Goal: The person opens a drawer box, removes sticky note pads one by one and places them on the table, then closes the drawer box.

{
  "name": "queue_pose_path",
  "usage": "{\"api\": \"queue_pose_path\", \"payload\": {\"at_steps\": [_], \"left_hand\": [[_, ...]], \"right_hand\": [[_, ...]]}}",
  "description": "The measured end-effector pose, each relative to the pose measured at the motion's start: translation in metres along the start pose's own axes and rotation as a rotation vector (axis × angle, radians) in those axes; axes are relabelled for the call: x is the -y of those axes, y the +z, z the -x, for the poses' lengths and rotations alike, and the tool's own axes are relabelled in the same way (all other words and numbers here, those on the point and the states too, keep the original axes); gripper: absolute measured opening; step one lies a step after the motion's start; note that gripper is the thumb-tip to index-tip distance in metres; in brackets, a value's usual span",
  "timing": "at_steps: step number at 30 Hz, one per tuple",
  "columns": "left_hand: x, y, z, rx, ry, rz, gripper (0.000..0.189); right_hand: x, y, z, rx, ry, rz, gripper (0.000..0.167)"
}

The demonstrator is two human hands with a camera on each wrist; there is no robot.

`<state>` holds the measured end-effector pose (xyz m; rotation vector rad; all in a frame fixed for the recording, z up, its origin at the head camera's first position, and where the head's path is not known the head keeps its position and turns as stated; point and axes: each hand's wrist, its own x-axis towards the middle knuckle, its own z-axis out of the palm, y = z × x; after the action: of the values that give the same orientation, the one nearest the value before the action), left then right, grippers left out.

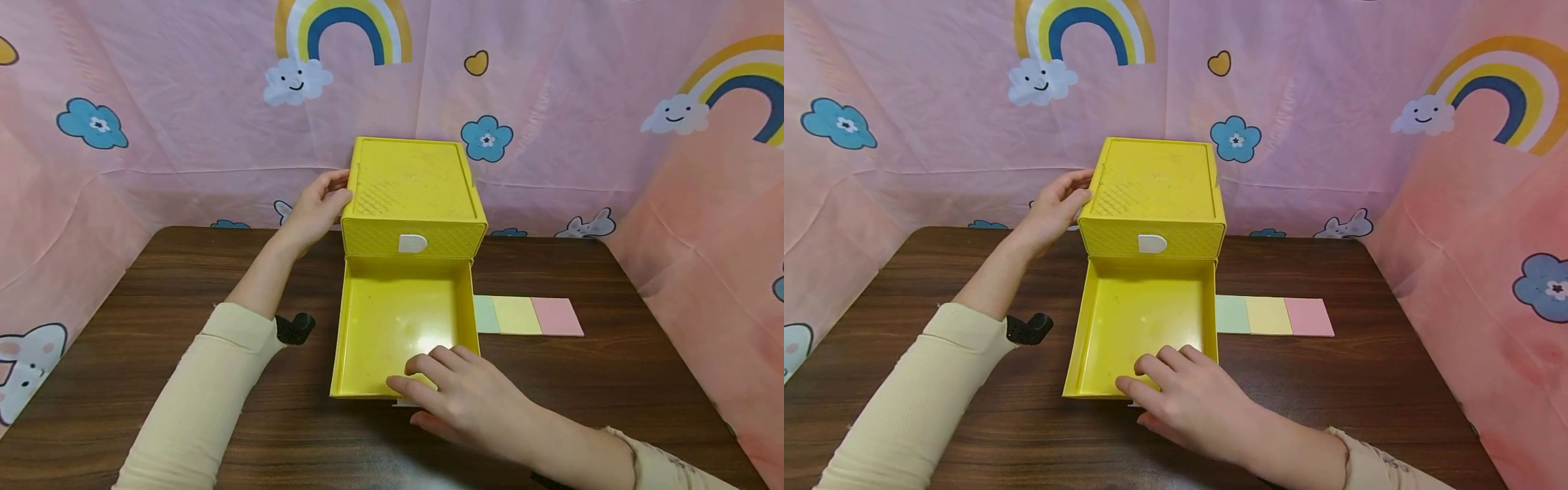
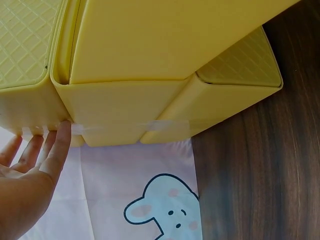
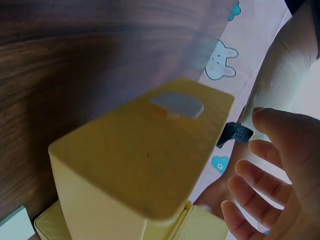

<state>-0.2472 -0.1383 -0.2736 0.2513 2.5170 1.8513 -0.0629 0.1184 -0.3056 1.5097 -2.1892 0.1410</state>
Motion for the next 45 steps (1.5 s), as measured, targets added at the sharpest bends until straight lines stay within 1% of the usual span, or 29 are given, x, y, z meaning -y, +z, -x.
{"api": "queue_pose_path", "payload": {"at_steps": [8, 12, 15, 17, 20, 24, 32, 40, 45], "left_hand": [[0.000, 0.000, 0.000, 0.005, 0.004, 0.008, 0.052], [0.000, 0.000, 0.000, 0.003, 0.003, 0.004, 0.052], [0.000, 0.000, 0.001, 0.000, 0.002, 0.001, 0.052], [0.000, 0.000, 0.001, -0.001, 0.002, -0.001, 0.052], [-0.001, 0.000, 0.001, -0.004, 0.004, -0.001, 0.051], [0.000, 0.001, 0.000, -0.005, 0.006, 0.008, 0.051], [-0.001, 0.000, 0.001, -0.001, 0.009, 0.005, 0.051], [0.000, 0.000, 0.001, 0.006, 0.011, 0.003, 0.051], [0.000, 0.000, 0.001, 0.001, 0.009, -0.005, 0.051]], "right_hand": [[0.009, 0.004, 0.001, -0.005, -0.055, 0.021, 0.046], [0.013, 0.007, 0.003, -0.002, -0.081, 0.040, 0.036], [0.016, 0.009, 0.004, -0.014, -0.094, 0.090, 0.023], [0.018, 0.010, 0.004, -0.027, -0.107, 0.145, 0.025], [0.022, 0.013, 0.004, -0.031, -0.122, 0.219, 0.036], [0.026, 0.018, 0.005, -0.022, -0.128, 0.277, 0.040], [0.031, 0.025, 0.008, -0.044, -0.147, 0.378, 0.039], [0.031, 0.024, 0.008, -0.121, -0.146, 0.420, 0.033], [0.032, 0.025, 0.008, -0.125, -0.136, 0.426, 0.029]]}}
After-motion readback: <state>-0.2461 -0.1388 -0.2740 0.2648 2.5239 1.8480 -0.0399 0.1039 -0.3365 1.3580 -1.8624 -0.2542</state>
